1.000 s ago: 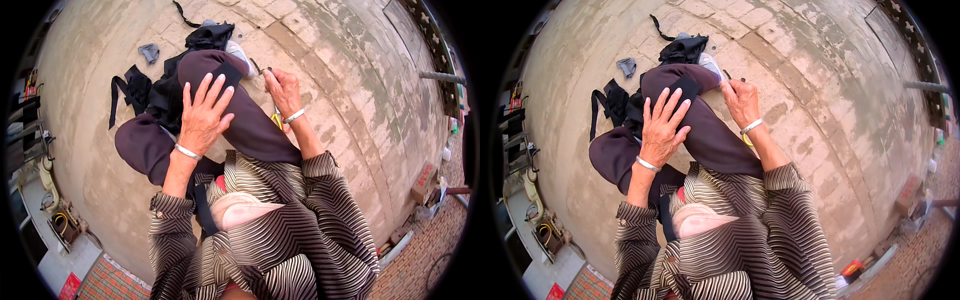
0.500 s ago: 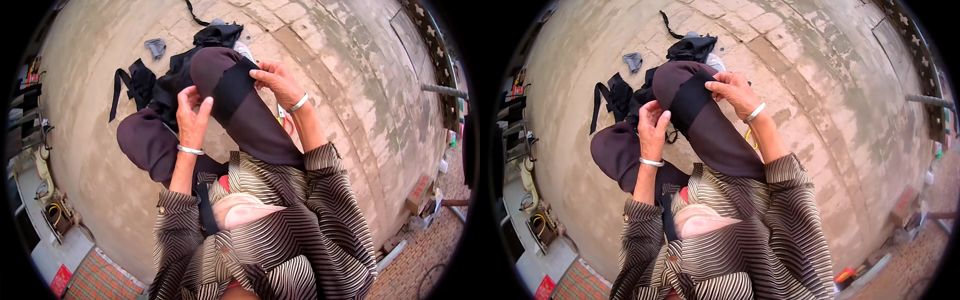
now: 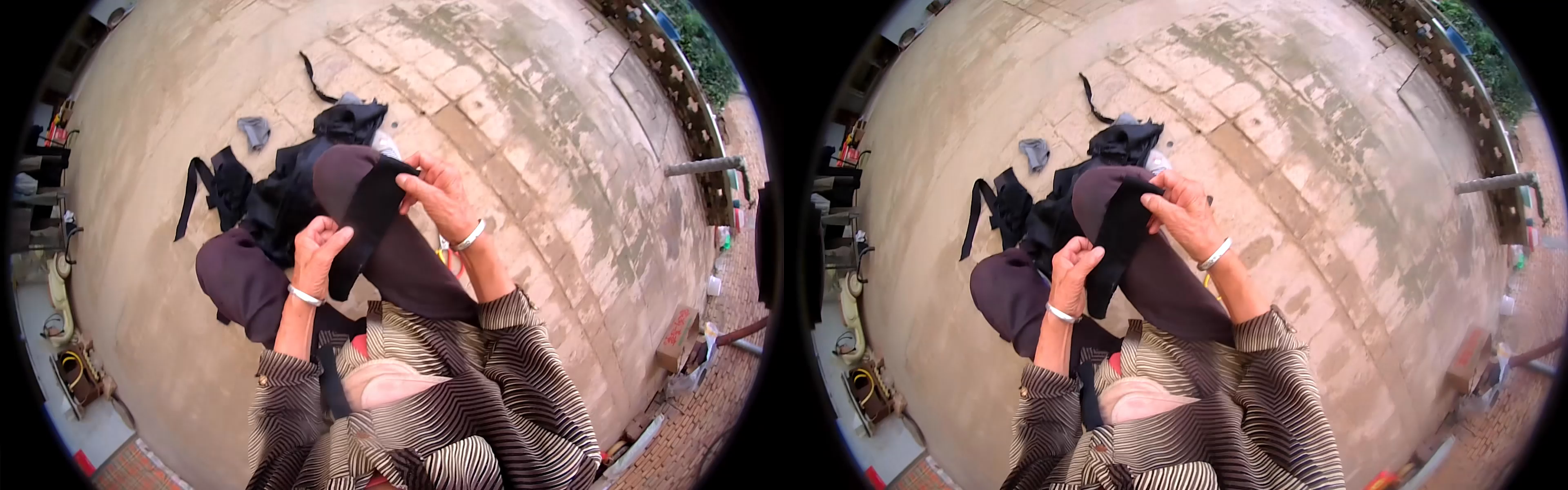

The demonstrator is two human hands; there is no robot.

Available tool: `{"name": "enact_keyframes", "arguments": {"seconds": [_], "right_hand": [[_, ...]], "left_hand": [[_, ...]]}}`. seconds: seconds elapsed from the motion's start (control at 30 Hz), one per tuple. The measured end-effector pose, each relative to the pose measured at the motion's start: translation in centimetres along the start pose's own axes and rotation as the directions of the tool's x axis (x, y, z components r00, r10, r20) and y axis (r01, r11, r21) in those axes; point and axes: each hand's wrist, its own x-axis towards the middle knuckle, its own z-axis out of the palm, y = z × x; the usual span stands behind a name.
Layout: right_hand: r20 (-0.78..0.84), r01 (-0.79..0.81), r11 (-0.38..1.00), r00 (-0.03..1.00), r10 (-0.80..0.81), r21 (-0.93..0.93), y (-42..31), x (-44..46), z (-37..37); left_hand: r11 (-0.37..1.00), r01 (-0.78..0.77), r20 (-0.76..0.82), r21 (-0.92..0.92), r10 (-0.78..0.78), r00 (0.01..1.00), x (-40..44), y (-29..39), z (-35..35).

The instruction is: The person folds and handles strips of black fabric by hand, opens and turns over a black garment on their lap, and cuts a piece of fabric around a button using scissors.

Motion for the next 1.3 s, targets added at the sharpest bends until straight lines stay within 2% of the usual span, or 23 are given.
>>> {"name": "enact_keyframes", "arguments": {"seconds": [0.03,0.07,0.1,0.17,0.2,0.3,0.43,0.5,0.57,0.63,0.7,0.73,0.83,0.9,0.97,1.0,1.1,1.3], "right_hand": [[0.008,-0.003,0.999,1.0,0.003,0.032,-0.1,-0.1,0.3],[0.022,-0.001,0.999,1.0,0.002,-0.048,-0.8,0.0,0.3],[0.035,0.021,0.998,0.999,-0.023,0.064,-1.5,0.2,0.7],[0.015,-0.033,0.997,0.999,0.032,0.075,-2.0,0.9,0.9],[0.019,-0.031,0.998,0.999,0.03,0.053,-2.0,1.2,0.8],[0.033,-0.012,1.0,0.999,0.011,0.011,-2.3,1.9,1.1],[0.077,0.045,0.999,0.996,-0.043,-0.029,-2.6,3.1,1.4],[0.08,0.053,0.997,0.996,-0.048,-0.055,-3.0,3.5,1.7],[0.119,0.164,0.971,0.982,-0.145,-0.175,-3.5,3.5,2.0],[0.101,0.167,0.97,0.983,-0.151,-0.178,-4.4,2.5,2.6],[0.062,0.178,0.862,0.984,-0.168,-0.475,-5.5,0.9,3.6],[0.116,0.311,0.777,0.948,-0.297,-0.547,-5.1,0.3,3.8],[0.275,0.55,0.592,0.825,-0.493,-0.589,-4.3,-2.1,4.6],[0.368,0.62,0.504,0.775,-0.514,-0.601,-2.8,-3.7,4.6],[0.453,0.648,0.425,0.754,-0.476,-0.632,-1.9,-5.2,4.8],[0.467,0.675,0.393,0.726,-0.504,-0.624,-1.2,-5.7,5.0],[0.473,0.667,0.379,0.733,-0.488,-0.642,0.1,-7.3,5.5],[0.486,0.668,0.325,0.725,-0.488,-0.67,1.0,-8.0,5.6]], "left_hand": [[1.0,-0.005,0.013,-0.018,0.005,1.0,-0.1,0.1,-0.1],[0.996,0.04,0.073,-0.082,-0.034,0.997,-0.4,1.1,0.3],[0.986,0.095,0.127,-0.14,-0.077,0.989,-0.4,1.9,0.5],[0.979,0.085,0.207,-0.187,-0.045,0.977,-0.7,2.8,0.7],[0.974,0.149,0.248,-0.173,-0.103,0.963,-0.9,3.4,0.5],[0.954,0.218,0.262,-0.204,-0.161,0.952,-0.6,3.0,0.6],[0.945,0.198,0.221,-0.261,-0.142,0.965,-0.1,2.5,0.4],[0.956,0.18,0.2,-0.231,-0.134,0.971,0.1,2.5,0.2],[0.966,0.189,0.173,-0.176,-0.158,0.972,0.0,2.5,0.0],[0.965,0.22,0.147,-0.142,-0.199,0.969,-0.1,2.7,0.1],[0.962,0.251,0.119,-0.109,-0.238,0.964,0.0,2.5,0.0],[0.961,0.259,0.112,-0.092,-0.249,0.962,0.1,2.1,-0.1],[0.964,0.259,0.109,-0.057,-0.252,0.962,0.6,1.1,-0.7],[0.969,0.246,0.115,-0.037,-0.241,0.964,0.6,0.4,-1.0],[0.979,0.179,0.135,-0.096,-0.166,0.977,0.5,0.3,-1.0],[0.979,0.181,0.134,-0.098,-0.167,0.977,0.3,0.5,-0.8],[0.974,0.173,0.17,-0.148,-0.148,0.974,-0.7,2.0,0.0],[0.963,0.201,0.081,-0.177,-0.19,0.978,-1.2,3.2,0.7]]}}
